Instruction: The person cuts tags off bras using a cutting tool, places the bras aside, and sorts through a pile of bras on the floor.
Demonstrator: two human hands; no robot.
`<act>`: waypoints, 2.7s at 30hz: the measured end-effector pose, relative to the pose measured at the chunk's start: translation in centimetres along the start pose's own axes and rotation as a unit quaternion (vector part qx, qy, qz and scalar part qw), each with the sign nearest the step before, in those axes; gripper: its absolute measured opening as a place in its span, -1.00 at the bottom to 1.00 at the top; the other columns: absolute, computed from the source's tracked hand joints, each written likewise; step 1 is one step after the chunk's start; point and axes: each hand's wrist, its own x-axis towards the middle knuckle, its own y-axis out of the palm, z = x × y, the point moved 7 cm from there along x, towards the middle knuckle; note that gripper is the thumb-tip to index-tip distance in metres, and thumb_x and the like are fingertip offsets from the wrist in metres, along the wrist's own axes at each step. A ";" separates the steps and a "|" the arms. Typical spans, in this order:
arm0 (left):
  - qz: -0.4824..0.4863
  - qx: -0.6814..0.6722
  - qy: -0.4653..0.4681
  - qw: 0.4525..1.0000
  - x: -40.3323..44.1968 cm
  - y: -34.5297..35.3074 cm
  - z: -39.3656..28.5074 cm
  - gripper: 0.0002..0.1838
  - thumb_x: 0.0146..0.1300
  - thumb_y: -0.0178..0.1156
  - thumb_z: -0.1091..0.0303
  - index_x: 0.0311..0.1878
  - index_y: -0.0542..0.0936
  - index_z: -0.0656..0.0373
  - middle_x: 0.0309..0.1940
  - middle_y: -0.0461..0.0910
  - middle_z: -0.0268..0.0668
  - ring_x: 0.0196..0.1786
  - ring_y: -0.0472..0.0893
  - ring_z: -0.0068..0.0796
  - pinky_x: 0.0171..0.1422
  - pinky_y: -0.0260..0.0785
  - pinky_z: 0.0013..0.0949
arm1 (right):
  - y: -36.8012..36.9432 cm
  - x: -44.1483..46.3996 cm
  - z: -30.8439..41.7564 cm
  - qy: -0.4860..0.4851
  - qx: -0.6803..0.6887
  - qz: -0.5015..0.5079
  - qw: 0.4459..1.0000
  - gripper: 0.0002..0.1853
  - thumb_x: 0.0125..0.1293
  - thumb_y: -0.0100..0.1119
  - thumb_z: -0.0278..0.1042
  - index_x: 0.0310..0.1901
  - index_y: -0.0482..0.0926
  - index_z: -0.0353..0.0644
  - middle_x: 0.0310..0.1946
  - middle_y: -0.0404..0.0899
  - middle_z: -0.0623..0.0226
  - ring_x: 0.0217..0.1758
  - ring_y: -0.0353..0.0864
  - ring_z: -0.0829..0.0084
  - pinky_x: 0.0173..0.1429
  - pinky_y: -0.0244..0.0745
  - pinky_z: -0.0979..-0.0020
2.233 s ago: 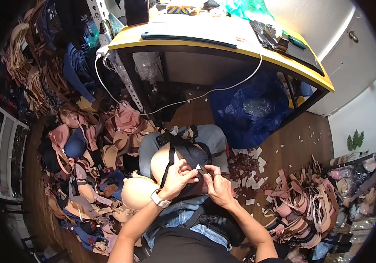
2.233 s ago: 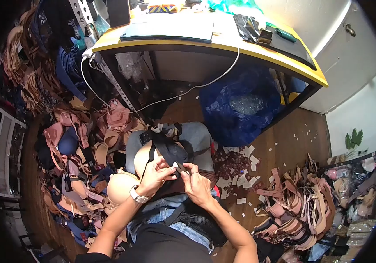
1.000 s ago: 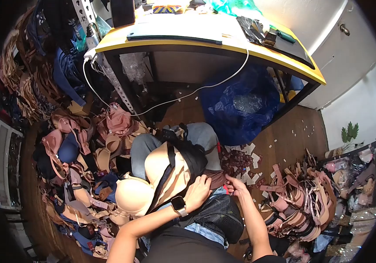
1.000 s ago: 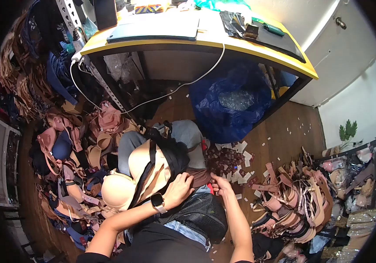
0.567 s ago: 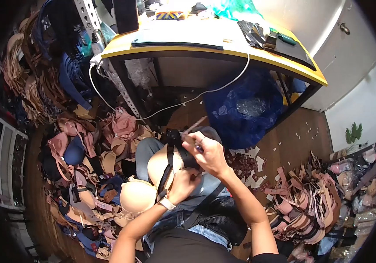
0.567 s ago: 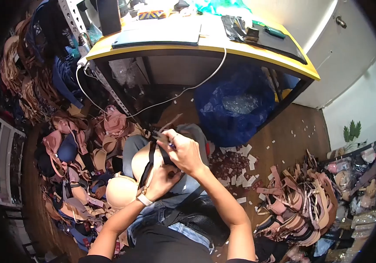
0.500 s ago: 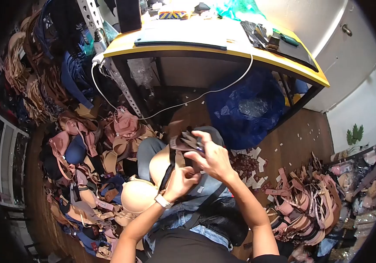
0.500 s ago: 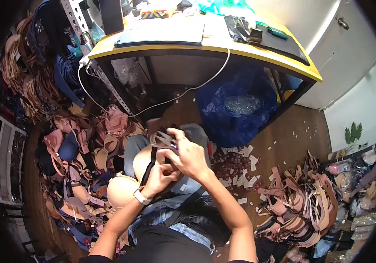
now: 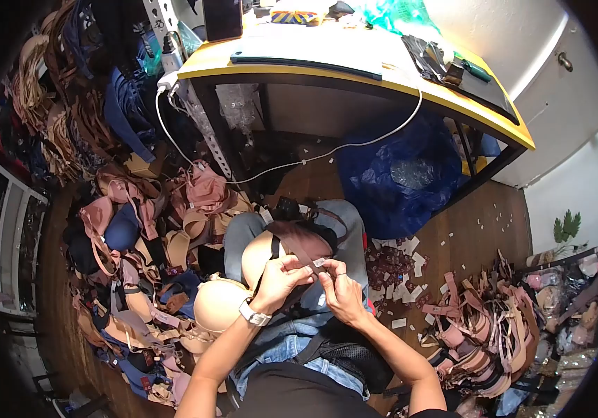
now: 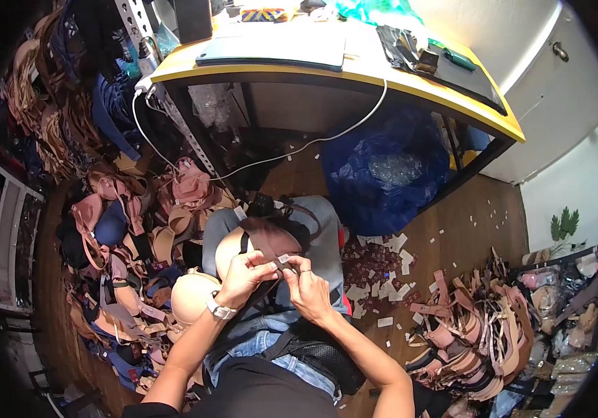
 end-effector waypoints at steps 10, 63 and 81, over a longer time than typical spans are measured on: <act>-0.003 0.007 -0.003 1.000 0.1 -0.3 0.4 -0.85 0.16 0.14 0.53 -0.20 0.51 0.35 -0.30 0.57 -0.25 -0.26 0.56 -0.55 -0.11 0.50 -0.50 | 0.4 0.0 -0.4 0.022 0.031 0.017 0.999 -0.69 0.34 -0.10 -0.25 -0.01 0.19 -0.24 -0.33 0.57 0.09 -0.34 0.59 0.12 -0.29 0.42 0.25; -0.097 -0.438 -0.156 0.880 -11.8 -5.0 10.0 -0.13 -0.05 0.32 -0.02 0.20 0.20 0.37 0.14 0.21 0.10 0.33 0.05 0.07 0.41 -0.11 0.00 | 21.0 8.4 5.3 -0.247 -0.302 0.463 0.796 -0.78 0.05 0.06 -0.23 -0.37 0.62 -0.12 -0.25 0.60 0.14 -0.09 0.54 0.22 -0.02 0.39 0.19; -0.090 -0.325 -0.056 0.940 -9.9 -4.4 8.8 -0.31 0.13 0.08 -0.16 0.22 0.26 0.05 0.20 0.28 -0.23 0.25 0.23 -0.24 0.28 0.10 -0.07 | 4.5 4.8 15.9 -0.134 -0.226 0.535 0.803 -0.44 0.10 0.05 0.17 -0.08 0.55 -0.18 -0.17 0.58 0.31 -0.19 0.58 0.29 -0.23 0.45 0.24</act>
